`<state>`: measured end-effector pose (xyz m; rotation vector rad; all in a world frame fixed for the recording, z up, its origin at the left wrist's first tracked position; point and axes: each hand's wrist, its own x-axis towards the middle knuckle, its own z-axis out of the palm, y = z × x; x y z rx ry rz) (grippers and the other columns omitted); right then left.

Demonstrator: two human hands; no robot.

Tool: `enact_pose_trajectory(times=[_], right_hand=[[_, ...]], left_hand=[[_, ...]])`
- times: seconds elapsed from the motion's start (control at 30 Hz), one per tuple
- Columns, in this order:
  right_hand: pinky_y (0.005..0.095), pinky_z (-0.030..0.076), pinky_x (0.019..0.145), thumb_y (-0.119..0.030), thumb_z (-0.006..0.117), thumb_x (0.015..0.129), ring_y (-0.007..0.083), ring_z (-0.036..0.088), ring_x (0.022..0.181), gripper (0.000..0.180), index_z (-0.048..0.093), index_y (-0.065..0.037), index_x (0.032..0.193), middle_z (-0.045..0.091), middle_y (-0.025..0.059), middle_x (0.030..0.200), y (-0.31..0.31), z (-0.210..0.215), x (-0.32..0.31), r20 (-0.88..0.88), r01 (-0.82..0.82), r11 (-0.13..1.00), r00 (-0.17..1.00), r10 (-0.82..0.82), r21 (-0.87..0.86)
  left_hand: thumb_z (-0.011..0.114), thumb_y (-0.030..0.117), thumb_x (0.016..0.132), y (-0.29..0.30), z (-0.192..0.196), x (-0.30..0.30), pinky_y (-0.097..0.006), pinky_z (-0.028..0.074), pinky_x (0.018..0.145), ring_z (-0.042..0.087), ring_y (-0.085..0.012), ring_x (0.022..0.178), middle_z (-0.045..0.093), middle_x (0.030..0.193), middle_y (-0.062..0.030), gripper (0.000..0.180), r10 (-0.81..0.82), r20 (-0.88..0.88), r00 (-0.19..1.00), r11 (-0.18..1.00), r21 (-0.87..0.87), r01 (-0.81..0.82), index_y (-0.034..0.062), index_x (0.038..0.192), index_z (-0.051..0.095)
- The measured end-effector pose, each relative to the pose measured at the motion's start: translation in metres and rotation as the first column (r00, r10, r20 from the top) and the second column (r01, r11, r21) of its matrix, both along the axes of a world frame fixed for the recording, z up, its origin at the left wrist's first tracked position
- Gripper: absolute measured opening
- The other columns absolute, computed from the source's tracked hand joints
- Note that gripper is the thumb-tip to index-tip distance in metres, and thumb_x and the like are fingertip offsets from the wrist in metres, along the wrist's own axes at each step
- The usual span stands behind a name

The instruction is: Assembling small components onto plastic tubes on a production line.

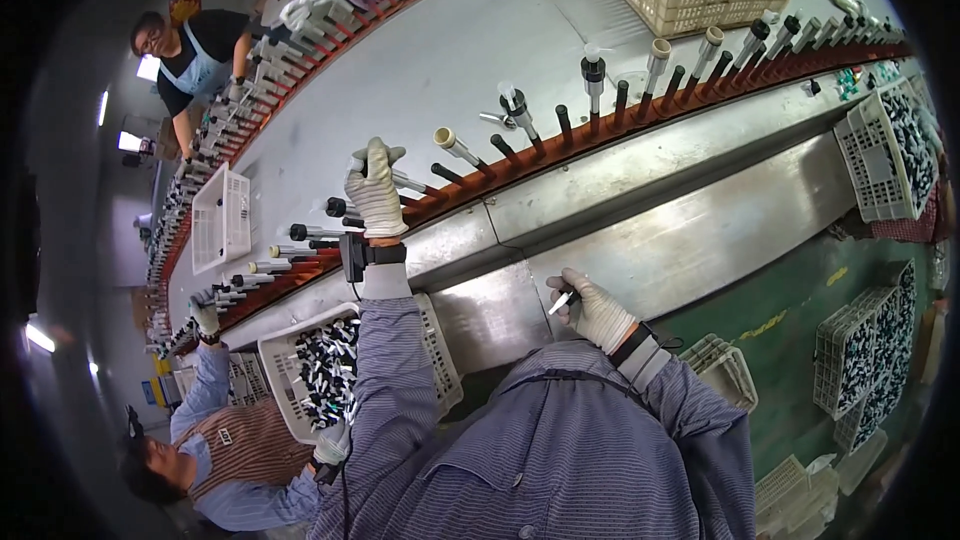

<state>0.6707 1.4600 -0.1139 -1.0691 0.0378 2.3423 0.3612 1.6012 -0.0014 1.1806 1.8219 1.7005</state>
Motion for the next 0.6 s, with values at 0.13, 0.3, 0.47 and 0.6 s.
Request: enact_pose_trajectory(times=[0.13, 0.3, 0.47, 0.6], right_hand=[[0.0252, 0.046, 0.049, -0.032, 0.062, 0.093, 0.0144, 0.056, 0.056, 0.028, 0.063, -0.005, 0.097, 0.061, 0.0052, 0.074, 0.008, -0.013, -0.019, 0.001, -0.028, 0.999, 1.000, 0.028, -0.046], [0.0264, 0.046, 0.048, -0.033, 0.063, 0.092, 0.0152, 0.055, 0.056, 0.028, 0.063, -0.005, 0.096, 0.061, 0.0053, 0.074, 0.019, -0.024, -0.063, 0.050, -0.080, 0.993, 0.995, 0.085, -0.083], [0.0275, 0.046, 0.051, -0.034, 0.060, 0.093, 0.0162, 0.054, 0.054, 0.029, 0.064, -0.006, 0.097, 0.060, 0.0042, 0.071, 0.027, -0.047, -0.104, 0.062, -0.150, 0.983, 0.986, 0.157, -0.106], [0.0275, 0.046, 0.051, -0.034, 0.060, 0.093, 0.0159, 0.054, 0.055, 0.029, 0.064, -0.005, 0.097, 0.060, 0.0048, 0.071, 0.034, -0.064, -0.140, 0.107, -0.166, 0.980, 0.978, 0.178, -0.112]], left_hand=[[0.062, 0.028, 0.091, -0.007, -0.017, -0.017, -0.029, 0.048, 0.063, 0.062, -0.0140, 0.064, 0.069, 0.070, -0.0091, 0.028, 0.093, 0.062, 0.994, 0.995, 0.026, -0.095, 0.0020, 0.080, 0.061], [0.061, 0.028, 0.091, -0.002, -0.033, -0.077, -0.028, 0.048, 0.062, 0.061, -0.0139, 0.062, 0.068, 0.068, -0.0085, 0.029, 0.136, 0.038, 0.990, 0.988, 0.066, -0.139, 0.0019, 0.078, 0.061], [0.058, 0.029, 0.092, -0.004, -0.043, -0.126, -0.030, 0.048, 0.060, 0.062, -0.0165, 0.060, 0.066, 0.065, -0.0104, 0.033, 0.146, 0.025, 0.989, 0.985, 0.087, -0.147, 0.0009, 0.075, 0.059], [0.059, 0.028, 0.091, -0.010, -0.056, -0.171, -0.030, 0.049, 0.059, 0.063, -0.0172, 0.057, 0.065, 0.063, -0.0115, 0.032, 0.198, 0.034, 0.980, 0.979, 0.047, -0.199, -0.0001, 0.074, 0.058]])
